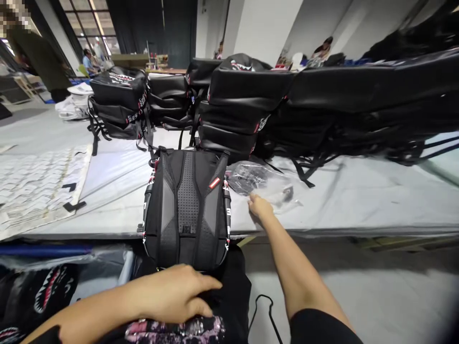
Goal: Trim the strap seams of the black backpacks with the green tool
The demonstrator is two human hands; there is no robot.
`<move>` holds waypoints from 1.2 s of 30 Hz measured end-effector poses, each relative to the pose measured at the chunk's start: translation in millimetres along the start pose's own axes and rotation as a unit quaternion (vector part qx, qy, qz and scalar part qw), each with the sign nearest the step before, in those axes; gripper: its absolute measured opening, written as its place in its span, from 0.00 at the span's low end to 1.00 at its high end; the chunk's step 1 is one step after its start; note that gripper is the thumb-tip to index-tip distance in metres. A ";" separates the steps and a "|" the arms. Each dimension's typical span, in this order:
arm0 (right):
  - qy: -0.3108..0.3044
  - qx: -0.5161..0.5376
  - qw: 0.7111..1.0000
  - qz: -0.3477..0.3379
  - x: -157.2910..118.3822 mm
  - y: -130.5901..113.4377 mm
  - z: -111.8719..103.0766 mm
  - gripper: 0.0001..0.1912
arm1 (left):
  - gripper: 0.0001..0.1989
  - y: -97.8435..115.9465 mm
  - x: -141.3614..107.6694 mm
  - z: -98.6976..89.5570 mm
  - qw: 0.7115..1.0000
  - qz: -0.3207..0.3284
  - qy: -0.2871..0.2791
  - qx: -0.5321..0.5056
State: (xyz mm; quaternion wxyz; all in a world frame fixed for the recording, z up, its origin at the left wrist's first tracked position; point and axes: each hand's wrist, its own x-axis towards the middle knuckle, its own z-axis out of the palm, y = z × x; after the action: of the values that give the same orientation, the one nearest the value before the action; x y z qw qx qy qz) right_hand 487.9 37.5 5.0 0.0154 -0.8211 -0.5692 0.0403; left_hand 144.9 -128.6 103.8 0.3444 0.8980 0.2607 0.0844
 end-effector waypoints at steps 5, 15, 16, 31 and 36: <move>0.090 0.019 0.996 -0.024 -42.8 -13.2 -34.3 0.23 | 0.20 -38.4 49.7 -30.7 0.967 -0.015 0.205 0.149; 0.035 -0.033 0.972 -0.229 -118.8 -156.9 -38.7 0.16 | 0.30 -141.6 60.6 86.2 0.891 -0.110 0.251 0.361; 0.038 -0.033 0.981 -0.187 -116.6 -150.0 -37.8 0.15 | 0.32 -144.8 56.2 88.7 0.890 -0.111 0.254 0.363; 0.060 0.101 0.987 -0.109 -88.8 -88.4 -23.8 0.17 | 0.18 -125.2 126.0 -30.3 0.857 0.127 0.264 0.425; 0.071 0.123 0.977 -0.159 -121.3 -69.5 -34.8 0.18 | 0.12 -105.6 165.6 -115.8 0.857 0.189 0.232 0.419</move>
State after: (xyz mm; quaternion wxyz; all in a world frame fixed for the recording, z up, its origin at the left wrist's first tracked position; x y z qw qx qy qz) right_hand 383.6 -50.9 50.5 0.1627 -0.7130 -0.6803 0.0488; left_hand 204.0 91.3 115.9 -0.1580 0.9438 0.1688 0.2363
